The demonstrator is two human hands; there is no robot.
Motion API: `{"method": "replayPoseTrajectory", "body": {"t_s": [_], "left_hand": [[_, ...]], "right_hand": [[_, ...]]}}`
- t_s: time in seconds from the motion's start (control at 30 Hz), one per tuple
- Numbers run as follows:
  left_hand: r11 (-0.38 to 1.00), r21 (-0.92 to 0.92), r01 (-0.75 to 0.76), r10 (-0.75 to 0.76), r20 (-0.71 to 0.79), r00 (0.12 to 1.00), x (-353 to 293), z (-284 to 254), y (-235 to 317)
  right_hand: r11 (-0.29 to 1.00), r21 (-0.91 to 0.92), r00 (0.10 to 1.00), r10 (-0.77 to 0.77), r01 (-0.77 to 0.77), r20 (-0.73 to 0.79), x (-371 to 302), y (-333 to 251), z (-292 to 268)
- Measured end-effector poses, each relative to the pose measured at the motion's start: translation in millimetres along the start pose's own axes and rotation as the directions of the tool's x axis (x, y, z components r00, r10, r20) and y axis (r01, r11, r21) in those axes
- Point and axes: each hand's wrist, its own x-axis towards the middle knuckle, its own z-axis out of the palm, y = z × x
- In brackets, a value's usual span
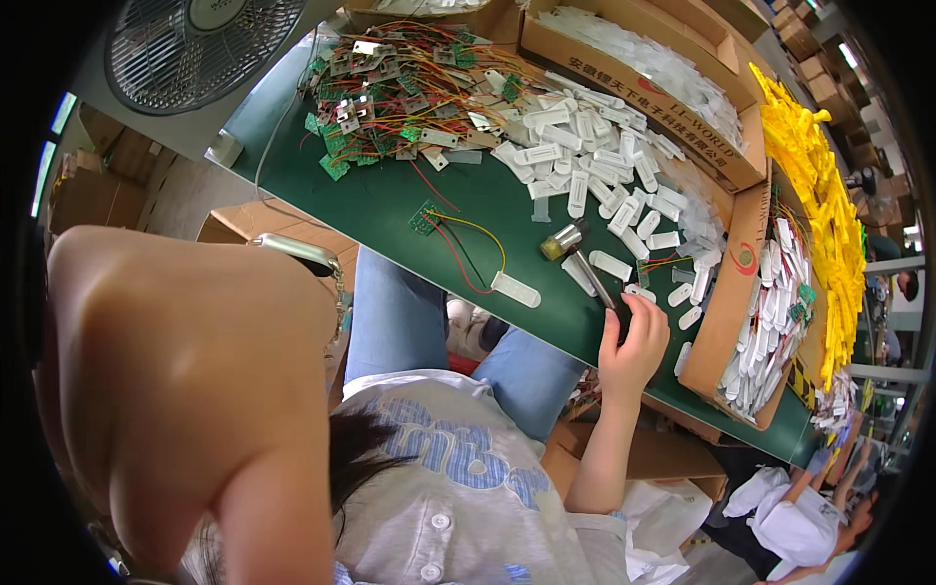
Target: The person assembles small printed circuit boards into white plastic enclosures using a small hammer.
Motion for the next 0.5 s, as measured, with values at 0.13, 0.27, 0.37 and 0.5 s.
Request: {"method": "replayPoseTrajectory", "body": {"t_s": [0.13,0.27,0.37,0.5], "left_hand": [[0.989,0.149,-0.006,0.01,-0.026,1.0,-6,7,4],[0.965,0.261,-0.016,0.025,-0.034,0.999,-9,8,3],[0.943,0.331,-0.022,0.035,-0.032,0.999,-11,7,1],[0.901,0.432,-0.032,0.047,-0.025,0.999,-14,5,1]], "right_hand": [[0.999,-0.041,1.0,-0.001,0.001,0.017,1,-4,-1],[0.999,-0.039,1.0,-0.005,0.005,0.005,-1,-3,1],[0.999,-0.038,1.0,-0.011,0.011,0.003,-2,-4,0],[0.999,-0.033,1.0,-0.011,0.011,0.0,-2,-3,1]]}}
